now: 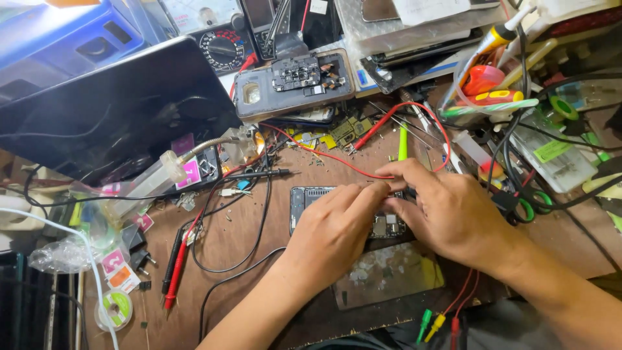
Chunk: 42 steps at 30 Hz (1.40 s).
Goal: Testing electronic components on a disassembled smartphone motherboard using a multimeter to diagnose faults.
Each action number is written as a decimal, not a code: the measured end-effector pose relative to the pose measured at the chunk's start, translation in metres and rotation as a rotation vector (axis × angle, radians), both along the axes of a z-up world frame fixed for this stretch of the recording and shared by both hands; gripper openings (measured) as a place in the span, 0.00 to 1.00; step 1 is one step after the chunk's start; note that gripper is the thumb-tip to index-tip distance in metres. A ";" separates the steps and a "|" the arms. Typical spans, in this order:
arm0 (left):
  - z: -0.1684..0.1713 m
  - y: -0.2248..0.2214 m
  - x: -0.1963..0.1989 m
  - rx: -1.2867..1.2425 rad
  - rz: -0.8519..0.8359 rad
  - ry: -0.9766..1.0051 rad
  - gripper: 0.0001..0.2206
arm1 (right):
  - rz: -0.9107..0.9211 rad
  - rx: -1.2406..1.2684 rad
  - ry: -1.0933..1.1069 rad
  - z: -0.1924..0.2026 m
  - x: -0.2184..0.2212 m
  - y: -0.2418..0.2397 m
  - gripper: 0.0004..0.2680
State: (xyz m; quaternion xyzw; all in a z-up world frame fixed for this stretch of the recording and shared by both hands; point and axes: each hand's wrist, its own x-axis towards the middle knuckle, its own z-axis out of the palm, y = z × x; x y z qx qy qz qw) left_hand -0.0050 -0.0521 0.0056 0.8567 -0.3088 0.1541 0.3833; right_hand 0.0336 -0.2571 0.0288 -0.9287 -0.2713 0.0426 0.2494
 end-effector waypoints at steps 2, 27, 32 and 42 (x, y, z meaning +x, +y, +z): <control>-0.003 0.000 0.002 -0.086 -0.067 0.050 0.11 | 0.035 -0.002 -0.031 -0.004 0.000 -0.005 0.15; -0.023 0.010 0.007 0.167 0.227 0.044 0.29 | -0.078 0.064 -0.195 -0.018 0.001 -0.017 0.08; -0.026 0.013 0.008 0.102 0.202 0.090 0.25 | -0.027 0.105 -0.196 -0.011 0.002 -0.010 0.07; -0.029 0.012 0.008 0.144 0.257 0.129 0.31 | 0.017 0.142 -0.245 -0.015 0.006 -0.007 0.06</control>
